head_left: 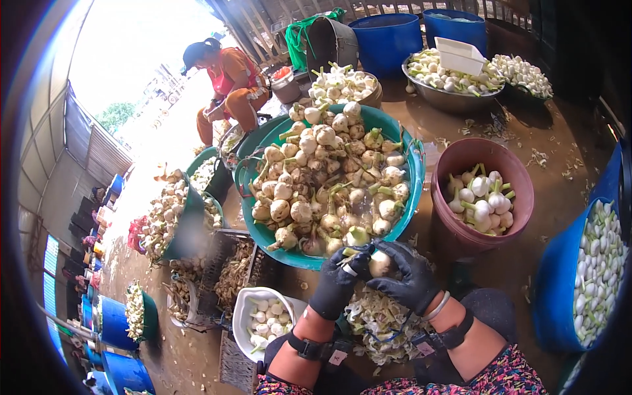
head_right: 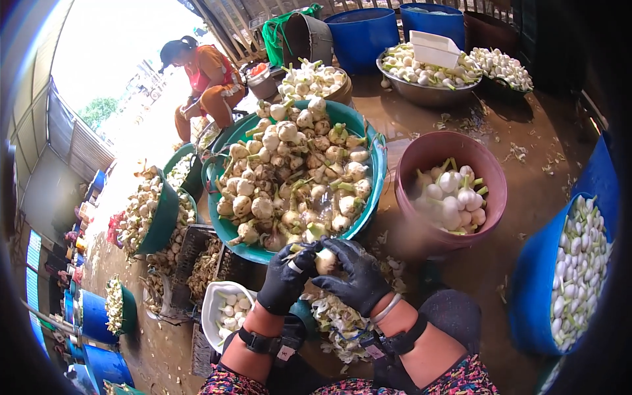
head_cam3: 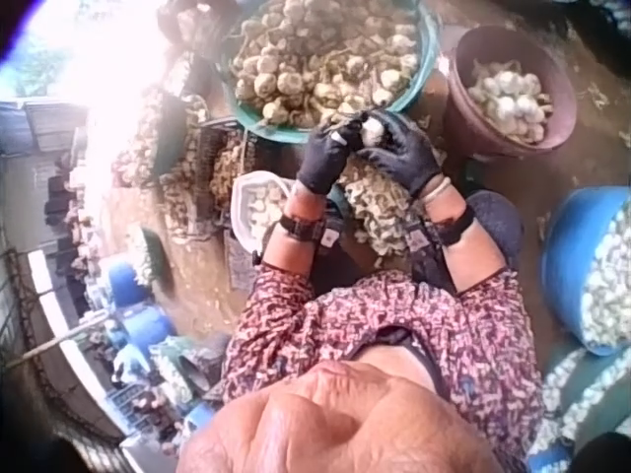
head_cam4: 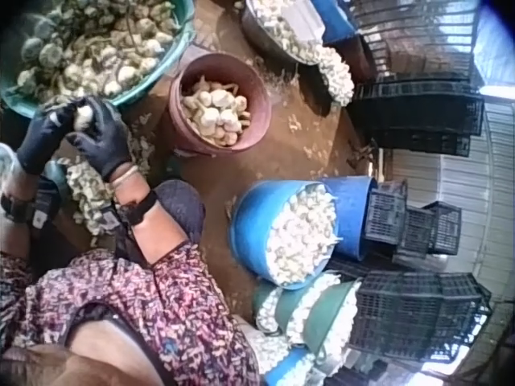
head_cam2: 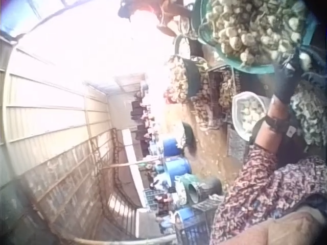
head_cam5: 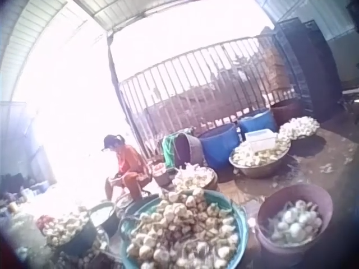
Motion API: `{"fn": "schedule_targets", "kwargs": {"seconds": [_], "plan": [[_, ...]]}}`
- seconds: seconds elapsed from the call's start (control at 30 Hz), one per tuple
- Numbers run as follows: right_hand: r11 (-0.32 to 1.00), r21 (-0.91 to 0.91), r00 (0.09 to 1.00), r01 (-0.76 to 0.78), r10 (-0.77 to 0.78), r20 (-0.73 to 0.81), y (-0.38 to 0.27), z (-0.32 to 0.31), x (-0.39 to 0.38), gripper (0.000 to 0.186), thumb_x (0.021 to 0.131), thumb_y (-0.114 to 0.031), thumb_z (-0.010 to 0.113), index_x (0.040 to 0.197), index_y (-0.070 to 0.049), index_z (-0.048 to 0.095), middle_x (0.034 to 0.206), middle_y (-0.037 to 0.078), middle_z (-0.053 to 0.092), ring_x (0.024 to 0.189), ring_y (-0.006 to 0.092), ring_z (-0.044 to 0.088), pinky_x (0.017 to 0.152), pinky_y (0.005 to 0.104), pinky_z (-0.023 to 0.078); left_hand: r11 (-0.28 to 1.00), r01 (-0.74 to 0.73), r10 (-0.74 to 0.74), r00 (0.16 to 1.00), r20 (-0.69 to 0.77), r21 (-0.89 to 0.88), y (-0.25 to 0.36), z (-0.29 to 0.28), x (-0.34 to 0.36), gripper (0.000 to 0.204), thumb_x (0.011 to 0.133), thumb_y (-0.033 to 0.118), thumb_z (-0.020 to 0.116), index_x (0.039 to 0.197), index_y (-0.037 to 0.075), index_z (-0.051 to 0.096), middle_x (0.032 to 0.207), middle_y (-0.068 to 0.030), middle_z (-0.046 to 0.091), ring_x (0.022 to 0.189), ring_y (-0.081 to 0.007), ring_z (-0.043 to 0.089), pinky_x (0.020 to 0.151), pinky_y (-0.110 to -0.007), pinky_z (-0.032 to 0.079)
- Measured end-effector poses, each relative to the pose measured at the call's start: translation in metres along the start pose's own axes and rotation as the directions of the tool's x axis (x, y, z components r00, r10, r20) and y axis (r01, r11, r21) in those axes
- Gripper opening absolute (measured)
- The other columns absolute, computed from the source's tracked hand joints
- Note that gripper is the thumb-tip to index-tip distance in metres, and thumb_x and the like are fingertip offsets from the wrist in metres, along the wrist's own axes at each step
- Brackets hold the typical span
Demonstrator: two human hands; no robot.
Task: Manually peel and sort garlic bulbs in a farm processing area.
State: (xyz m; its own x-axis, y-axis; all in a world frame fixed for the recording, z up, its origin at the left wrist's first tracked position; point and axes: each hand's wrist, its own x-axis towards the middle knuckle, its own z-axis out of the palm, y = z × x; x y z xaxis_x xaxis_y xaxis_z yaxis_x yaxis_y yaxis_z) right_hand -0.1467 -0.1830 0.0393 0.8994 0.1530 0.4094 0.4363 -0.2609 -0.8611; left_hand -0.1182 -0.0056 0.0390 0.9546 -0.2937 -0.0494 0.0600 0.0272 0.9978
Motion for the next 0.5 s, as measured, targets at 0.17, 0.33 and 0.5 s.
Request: {"fn": "schedule_targets", "kwargs": {"seconds": [0.17,0.33,0.5], "plan": [[0.651,0.707,0.945,-0.277,0.318,0.078,0.018,0.022,0.000,0.048,0.079,-0.006,0.066,0.123,0.003,0.047,0.113,0.010,0.056,0.098,0.0151,0.056,0.084,0.0294,0.048,0.995,0.047,-0.049,0.999,-0.020,-0.088,-0.003,-0.007,0.003,0.022,0.085,0.011,0.056,0.100,-0.005,0.060,0.080,-0.0038,0.062,0.070,-0.0100,0.059,0.064,-0.023,0.049],[0.415,0.813,0.865,-0.409,0.460,0.201,0.014,0.013,0.008,0.043,0.083,-0.003,0.062,0.122,0.003,0.047,0.101,0.007,0.060,0.084,0.0128,0.060,0.075,0.0268,0.051,0.561,-0.528,0.457,0.840,0.294,0.638,-0.001,-0.015,0.011,0.016,0.072,-0.005,0.060,0.088,-0.002,0.062,0.078,-0.0118,0.063,0.065,-0.0211,0.064,0.058,-0.030,0.052],[0.507,0.769,0.893,-0.388,0.412,0.180,0.022,0.005,0.001,0.044,0.084,-0.007,0.062,0.124,0.002,0.046,0.108,0.006,0.058,0.092,0.0110,0.056,0.079,0.0263,0.049,0.577,-0.536,0.465,0.836,0.291,0.616,0.014,0.004,0.011,0.007,0.072,-0.006,0.059,0.076,0.000,0.056,0.073,-0.0125,0.063,0.059,-0.0241,0.059,0.051,-0.033,0.046]]}}
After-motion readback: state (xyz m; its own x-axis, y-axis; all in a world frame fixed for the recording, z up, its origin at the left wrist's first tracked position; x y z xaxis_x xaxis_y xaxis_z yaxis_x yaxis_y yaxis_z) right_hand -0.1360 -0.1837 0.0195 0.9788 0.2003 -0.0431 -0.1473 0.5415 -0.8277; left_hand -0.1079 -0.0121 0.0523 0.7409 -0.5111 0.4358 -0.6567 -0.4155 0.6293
